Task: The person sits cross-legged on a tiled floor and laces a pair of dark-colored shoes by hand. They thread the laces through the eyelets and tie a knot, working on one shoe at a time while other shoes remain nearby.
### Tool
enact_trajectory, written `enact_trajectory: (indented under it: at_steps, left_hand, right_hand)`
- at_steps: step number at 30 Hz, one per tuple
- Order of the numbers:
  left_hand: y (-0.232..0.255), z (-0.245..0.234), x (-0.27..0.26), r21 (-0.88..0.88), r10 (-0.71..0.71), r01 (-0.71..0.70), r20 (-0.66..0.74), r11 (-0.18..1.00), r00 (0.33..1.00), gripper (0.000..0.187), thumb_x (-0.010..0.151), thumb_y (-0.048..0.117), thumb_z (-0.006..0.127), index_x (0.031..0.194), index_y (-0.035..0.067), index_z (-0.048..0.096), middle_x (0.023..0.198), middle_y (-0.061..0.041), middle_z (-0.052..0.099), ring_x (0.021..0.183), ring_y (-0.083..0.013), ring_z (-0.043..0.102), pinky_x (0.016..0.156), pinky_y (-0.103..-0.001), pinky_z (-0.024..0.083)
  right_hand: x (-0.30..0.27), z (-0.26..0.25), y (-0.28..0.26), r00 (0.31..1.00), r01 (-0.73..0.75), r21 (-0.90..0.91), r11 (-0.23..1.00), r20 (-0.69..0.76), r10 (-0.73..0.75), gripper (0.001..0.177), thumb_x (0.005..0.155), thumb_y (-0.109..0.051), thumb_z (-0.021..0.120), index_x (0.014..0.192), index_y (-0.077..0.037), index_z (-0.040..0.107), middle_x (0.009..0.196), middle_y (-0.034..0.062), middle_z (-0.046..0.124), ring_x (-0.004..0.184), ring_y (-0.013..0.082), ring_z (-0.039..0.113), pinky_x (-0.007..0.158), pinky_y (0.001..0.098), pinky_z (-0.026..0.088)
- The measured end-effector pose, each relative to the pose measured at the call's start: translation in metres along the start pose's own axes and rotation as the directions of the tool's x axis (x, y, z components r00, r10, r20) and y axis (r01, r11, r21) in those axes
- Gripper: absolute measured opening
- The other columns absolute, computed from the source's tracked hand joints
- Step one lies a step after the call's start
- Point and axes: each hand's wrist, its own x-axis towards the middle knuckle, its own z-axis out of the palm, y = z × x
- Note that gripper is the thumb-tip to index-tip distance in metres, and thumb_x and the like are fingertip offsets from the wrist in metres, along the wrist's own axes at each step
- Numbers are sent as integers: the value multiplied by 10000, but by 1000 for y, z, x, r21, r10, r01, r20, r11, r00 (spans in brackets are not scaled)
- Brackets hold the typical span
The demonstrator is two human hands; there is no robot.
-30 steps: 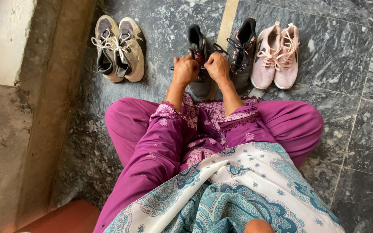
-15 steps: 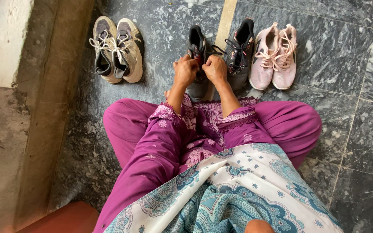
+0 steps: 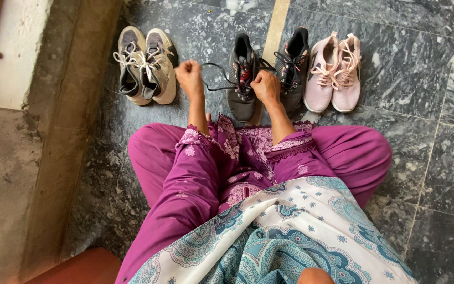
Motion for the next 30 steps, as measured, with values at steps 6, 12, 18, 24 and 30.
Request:
enact_trajectory:
  at_steps: [6, 12, 18, 24, 30]
  left_hand:
    - [55, 31, -55, 242, 293, -586, 683, 773, 669, 131, 750, 70, 748, 813, 185, 747, 955, -50, 645, 1004, -279, 613, 865, -448, 454]
    - [30, 45, -90, 403, 222, -694, 748, 597, 626, 82, 791, 152, 723, 830, 200, 776, 957, -41, 627, 1007, -290, 579, 884, -478, 405]
    - [16, 46, -79, 355, 147, -465, 646, 811, 749, 29, 749, 125, 750, 774, 116, 738, 922, -78, 637, 955, -284, 591, 838, -445, 407]
    - [-9, 34, -49, -205, -195, 310, 442, 928, 876, 115, 916, 133, 735, 982, 74, 662, 926, 19, 645, 881, -109, 568, 838, -273, 459]
    - [13, 32, -57, -456, -117, 425, 562, 782, 819, 120, 982, 154, 665, 1020, 41, 660, 919, 6, 613, 866, -115, 534, 845, -279, 425]
  right_hand:
    - [2, 1, -4, 998, 33, 71, 997, 52, -37, 163, 760, -203, 774, 715, -74, 686, 789, 141, 713, 802, 364, 691, 734, 473, 535]
    - [-3, 6, -3, 999, 36, 38, 999, 29, -37, 177, 760, -193, 768, 690, -63, 671, 779, 151, 702, 793, 367, 683, 737, 474, 531]
    - [5, 2, -5, 999, 45, -14, 999, -22, -45, 190, 723, -191, 779, 678, -59, 649, 772, 162, 684, 794, 385, 665, 708, 491, 516]
    - [7, 0, -5, 986, 123, 57, 991, -124, -115, 193, 738, -158, 749, 706, -51, 591, 753, 152, 637, 758, 384, 639, 686, 499, 497]
    - [4, 12, 8, 969, 106, -10, 994, -222, -105, 187, 734, -159, 752, 711, -62, 593, 752, 166, 631, 741, 401, 626, 680, 511, 492]
